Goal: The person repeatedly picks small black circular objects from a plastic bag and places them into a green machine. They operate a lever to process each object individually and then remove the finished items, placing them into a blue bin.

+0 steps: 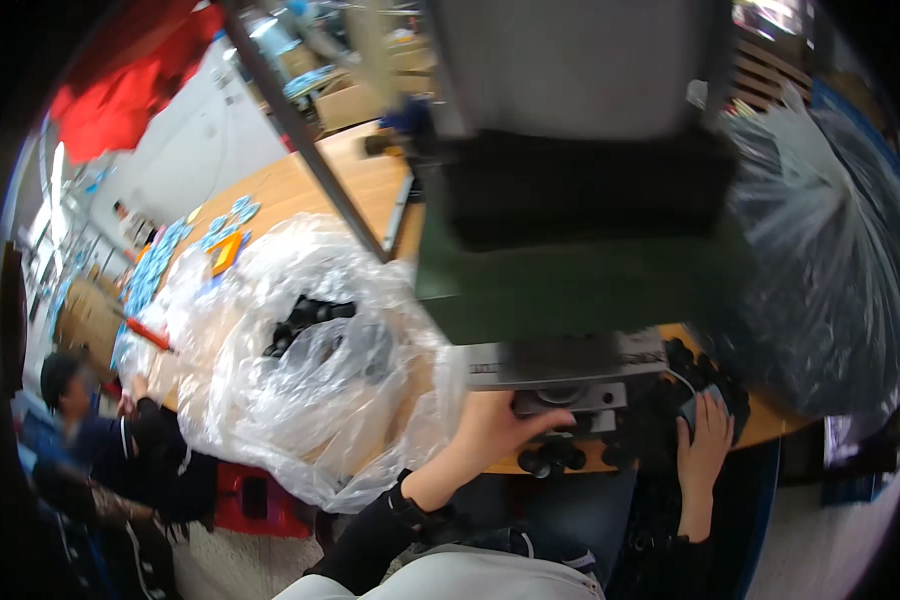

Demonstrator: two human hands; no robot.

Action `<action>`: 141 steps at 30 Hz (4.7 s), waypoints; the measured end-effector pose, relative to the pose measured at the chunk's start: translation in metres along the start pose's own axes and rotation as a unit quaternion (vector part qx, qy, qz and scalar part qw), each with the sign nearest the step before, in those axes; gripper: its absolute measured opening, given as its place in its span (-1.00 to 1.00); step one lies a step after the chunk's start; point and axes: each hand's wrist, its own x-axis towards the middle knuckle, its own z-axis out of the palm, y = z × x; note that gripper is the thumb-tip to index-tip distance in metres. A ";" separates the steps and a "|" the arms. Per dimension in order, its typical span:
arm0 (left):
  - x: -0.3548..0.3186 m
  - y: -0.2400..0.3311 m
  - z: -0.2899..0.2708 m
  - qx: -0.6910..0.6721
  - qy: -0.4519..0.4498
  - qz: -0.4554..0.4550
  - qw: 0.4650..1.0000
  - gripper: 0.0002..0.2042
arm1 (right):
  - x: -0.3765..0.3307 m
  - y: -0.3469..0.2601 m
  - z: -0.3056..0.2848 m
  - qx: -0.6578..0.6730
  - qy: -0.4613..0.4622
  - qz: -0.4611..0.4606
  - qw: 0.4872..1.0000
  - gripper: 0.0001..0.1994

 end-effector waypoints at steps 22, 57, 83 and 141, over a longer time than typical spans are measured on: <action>-0.055 -0.190 -0.238 0.439 0.068 -0.217 0.869 -0.63 | 0.003 -0.188 -0.248 0.691 -0.014 -0.558 0.460 -0.94; -0.020 -0.002 -0.036 -0.233 0.037 -0.015 0.972 -0.50 | 0.039 -0.165 -0.066 0.445 0.091 -0.059 0.889 -0.55; -0.023 0.012 -0.046 -0.125 0.054 0.039 0.990 -0.45 | 0.007 -0.024 -0.020 -0.044 0.088 -0.111 0.989 -0.61; -0.019 -0.004 -0.035 -0.167 0.001 -0.004 0.986 -0.51 | -0.053 -0.035 -0.065 0.424 0.198 0.267 0.842 -0.61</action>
